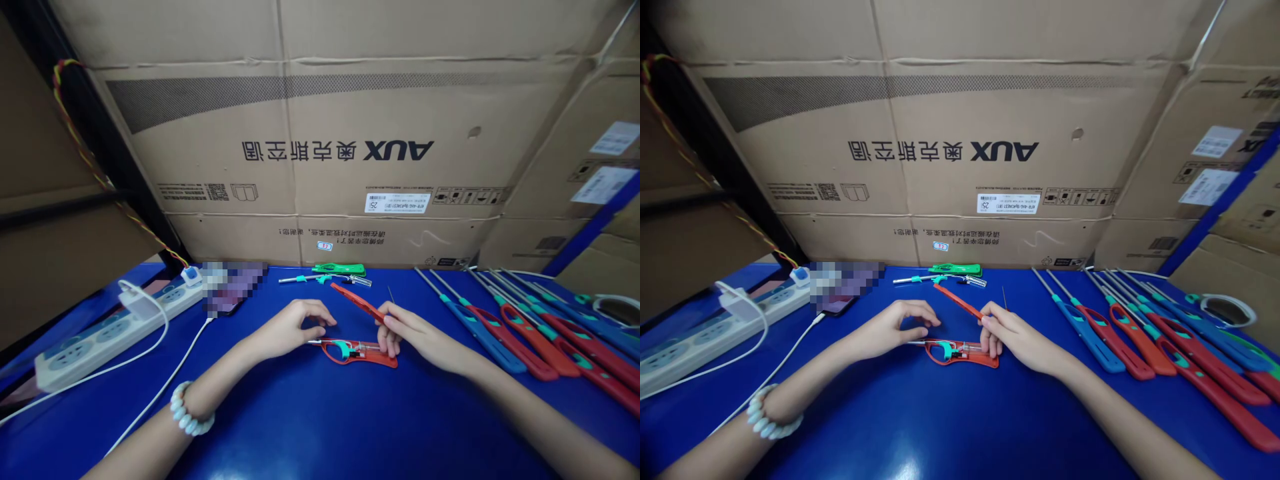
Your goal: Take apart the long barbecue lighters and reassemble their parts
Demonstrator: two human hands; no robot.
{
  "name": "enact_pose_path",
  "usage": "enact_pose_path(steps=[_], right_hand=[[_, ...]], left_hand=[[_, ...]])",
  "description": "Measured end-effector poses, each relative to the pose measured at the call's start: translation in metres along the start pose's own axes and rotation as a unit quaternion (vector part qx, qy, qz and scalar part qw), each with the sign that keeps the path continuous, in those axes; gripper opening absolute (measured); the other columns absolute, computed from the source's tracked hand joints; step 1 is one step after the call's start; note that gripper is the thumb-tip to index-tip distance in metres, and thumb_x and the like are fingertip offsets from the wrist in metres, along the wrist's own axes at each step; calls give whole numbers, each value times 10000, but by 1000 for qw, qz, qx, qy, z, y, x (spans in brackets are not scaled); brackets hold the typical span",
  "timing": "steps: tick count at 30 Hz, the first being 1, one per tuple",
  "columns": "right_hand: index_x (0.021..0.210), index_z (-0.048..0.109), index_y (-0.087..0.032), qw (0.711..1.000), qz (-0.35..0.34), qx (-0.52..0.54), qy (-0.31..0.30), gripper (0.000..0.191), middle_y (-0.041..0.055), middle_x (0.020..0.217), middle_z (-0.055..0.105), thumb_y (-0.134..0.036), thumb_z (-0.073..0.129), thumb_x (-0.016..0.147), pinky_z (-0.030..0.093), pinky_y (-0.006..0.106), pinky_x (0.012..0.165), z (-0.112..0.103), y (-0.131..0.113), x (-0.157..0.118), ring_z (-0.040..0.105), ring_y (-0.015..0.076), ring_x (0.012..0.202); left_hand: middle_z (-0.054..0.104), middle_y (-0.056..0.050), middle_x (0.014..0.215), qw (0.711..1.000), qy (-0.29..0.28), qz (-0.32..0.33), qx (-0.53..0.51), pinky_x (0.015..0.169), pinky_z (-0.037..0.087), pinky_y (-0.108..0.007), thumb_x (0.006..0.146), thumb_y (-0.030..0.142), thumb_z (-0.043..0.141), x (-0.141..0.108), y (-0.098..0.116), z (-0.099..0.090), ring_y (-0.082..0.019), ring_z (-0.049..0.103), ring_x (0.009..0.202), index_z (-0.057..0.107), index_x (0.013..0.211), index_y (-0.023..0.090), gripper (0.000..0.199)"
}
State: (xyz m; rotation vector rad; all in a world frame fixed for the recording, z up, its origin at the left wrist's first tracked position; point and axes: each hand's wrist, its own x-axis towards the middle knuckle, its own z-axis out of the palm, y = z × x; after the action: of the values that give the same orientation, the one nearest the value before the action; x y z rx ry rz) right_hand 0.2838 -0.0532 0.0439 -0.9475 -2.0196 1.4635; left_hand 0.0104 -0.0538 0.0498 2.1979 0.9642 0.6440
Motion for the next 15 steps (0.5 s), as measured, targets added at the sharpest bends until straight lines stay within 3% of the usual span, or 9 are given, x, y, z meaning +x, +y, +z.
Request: enact_pose_path(steps=[7, 11, 15], right_hand=[[880, 416, -208, 999, 9, -46, -7, 370, 10, 750, 596, -558, 324, 956, 454, 305, 653, 4, -4, -2, 545, 143, 649], [879, 422, -213, 997, 6, -82, -9, 344, 6, 758, 595, -524, 307, 973, 453, 314, 679, 4, -4, -3, 540, 146, 665], [888, 427, -208, 998, 0, -65, -14, 338, 6, 760, 598, -515, 314, 974, 457, 312, 677, 4, -2, -1, 544, 143, 666]], left_hand=[[671, -47, 949, 999, 11, -24, 47, 828, 466, -309, 849, 137, 536, -2, 3, -15, -170, 610, 870, 673, 934, 152, 163], [670, -47, 910, 997, -22, -44, 60, 786, 468, -287, 835, 131, 548, -3, 5, -12, -167, 609, 837, 670, 916, 144, 148], [643, -36, 924, 992, -72, -53, 89, 727, 456, -272, 753, 211, 711, -3, 7, -1, -175, 591, 812, 671, 956, 161, 213]])
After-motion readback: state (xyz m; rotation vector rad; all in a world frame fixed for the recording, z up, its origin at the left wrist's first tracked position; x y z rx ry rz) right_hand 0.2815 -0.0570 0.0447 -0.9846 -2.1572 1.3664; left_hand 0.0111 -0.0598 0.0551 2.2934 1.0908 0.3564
